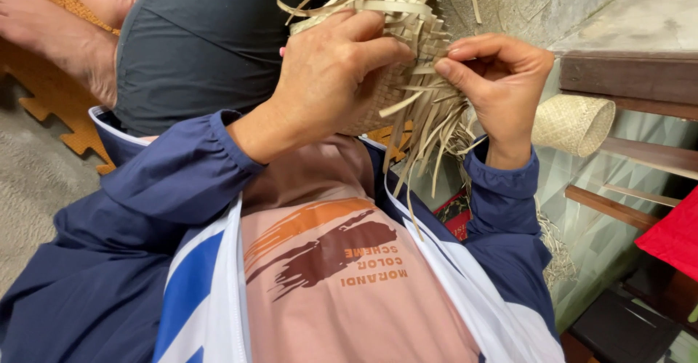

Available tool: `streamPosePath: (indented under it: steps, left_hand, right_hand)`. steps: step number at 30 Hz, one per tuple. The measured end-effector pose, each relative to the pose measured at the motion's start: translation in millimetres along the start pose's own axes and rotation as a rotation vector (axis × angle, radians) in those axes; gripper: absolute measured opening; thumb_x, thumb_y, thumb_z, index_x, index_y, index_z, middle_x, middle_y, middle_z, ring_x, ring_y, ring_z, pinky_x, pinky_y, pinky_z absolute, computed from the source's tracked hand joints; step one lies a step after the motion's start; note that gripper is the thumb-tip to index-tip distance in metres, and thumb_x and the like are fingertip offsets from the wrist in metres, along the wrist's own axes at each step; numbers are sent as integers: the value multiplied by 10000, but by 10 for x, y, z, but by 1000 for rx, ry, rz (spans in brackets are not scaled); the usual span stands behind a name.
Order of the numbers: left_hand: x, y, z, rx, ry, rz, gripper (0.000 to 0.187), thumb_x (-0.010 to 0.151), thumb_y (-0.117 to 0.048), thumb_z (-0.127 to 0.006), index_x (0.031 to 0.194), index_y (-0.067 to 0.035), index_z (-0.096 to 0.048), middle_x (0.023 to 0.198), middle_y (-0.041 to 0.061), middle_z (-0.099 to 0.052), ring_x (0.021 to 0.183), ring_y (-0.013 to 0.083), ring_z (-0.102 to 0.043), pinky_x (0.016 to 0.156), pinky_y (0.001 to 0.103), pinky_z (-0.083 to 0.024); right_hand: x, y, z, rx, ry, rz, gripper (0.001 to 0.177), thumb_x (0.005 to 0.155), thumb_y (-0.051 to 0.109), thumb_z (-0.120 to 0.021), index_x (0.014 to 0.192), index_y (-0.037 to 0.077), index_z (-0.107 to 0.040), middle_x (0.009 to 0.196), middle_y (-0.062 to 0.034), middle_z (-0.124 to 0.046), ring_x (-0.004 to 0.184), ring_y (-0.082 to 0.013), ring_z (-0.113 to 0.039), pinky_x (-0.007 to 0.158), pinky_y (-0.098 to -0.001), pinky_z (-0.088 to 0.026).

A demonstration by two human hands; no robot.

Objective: A person is weaving a basket by hand, interlacing and tucking in dried plant strips using a small tool for assistance.

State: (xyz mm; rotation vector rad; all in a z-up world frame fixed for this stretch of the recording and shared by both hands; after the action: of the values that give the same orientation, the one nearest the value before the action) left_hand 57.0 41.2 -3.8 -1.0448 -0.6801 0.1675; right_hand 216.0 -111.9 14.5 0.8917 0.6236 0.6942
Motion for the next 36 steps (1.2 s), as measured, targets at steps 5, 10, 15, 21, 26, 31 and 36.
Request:
streamPosePath:
  steps: [5, 10, 15, 21, 26, 31, 36]
  left_hand:
    - [-6, -12, 36, -5, -30, 16, 193, 832, -49, -773, 1007, -130, -776, 853, 48, -515, 696, 260, -539, 581, 370, -453]
    - [-22, 9, 10, 30, -32, 10, 214, 816, -46, -763, 1006, -144, -768, 860, 41, -519, 724, 251, -555, 593, 368, -461]
    - [-23, -6, -6, 41, -22, -3, 214, 819, -40, -758, 1009, -139, -760, 888, 48, -522, 768, 256, -556, 622, 371, -478]
    - [20, -32, 56, -60, -25, -1, 122, 838, -40, -743, 944, -99, -761, 837, 64, -522, 701, 270, -531, 600, 382, -448]
    - [22, 80, -5, -162, 54, 66, 164, 824, -18, -743, 970, -86, -776, 825, 44, -537, 695, 234, -535, 607, 348, -437]
    - [4, 124, -48, -191, 76, 86, 202, 801, 7, -733, 971, -88, -784, 806, 31, -522, 677, 211, -523, 591, 331, -420]
    - [-10, 81, -28, -116, 37, 91, 185, 810, -17, -742, 975, -96, -772, 866, 57, -588, 726, 256, -567, 624, 360, -447]
  right_hand:
    - [-32, 11, 46, 4, 58, -5, 178, 931, -94, -775, 1060, 15, -717, 1113, -114, -730, 906, -116, -658, 845, -199, -563]
    - [-41, 34, 15, -1, 46, -7, 190, 921, -109, -760, 1064, 7, -717, 1089, -123, -733, 897, -128, -664, 858, -213, -578]
    - [-61, 85, -11, -35, -41, -31, 183, 927, -150, -732, 1058, -29, -689, 1028, -115, -720, 834, -104, -641, 767, -182, -552]
    - [-48, 36, -42, -12, -37, -62, 201, 900, -156, -698, 1035, -14, -651, 1045, -110, -699, 863, -111, -643, 772, -178, -573]
    - [-28, -10, -53, 11, -6, -74, 224, 891, -159, -713, 1040, -2, -658, 1059, -116, -712, 858, -113, -657, 809, -183, -590]
    - [-54, -46, -49, 19, -4, -111, 216, 896, -157, -726, 1036, -5, -664, 1058, -104, -712, 876, -112, -662, 833, -188, -590]
    - [-65, -42, -51, 39, -10, -97, 213, 900, -153, -736, 1040, -5, -674, 1054, -105, -717, 878, -110, -660, 843, -189, -580]
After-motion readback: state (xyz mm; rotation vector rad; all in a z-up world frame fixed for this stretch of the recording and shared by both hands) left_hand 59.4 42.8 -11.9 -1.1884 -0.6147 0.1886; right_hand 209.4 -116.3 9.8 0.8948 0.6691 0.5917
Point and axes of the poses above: each hand's wrist, its own x-axis towards the middle knuckle, its own z-axis out of the back of the hand, y = z × x, the point moved 8 cm from there along x, towards the middle knuckle
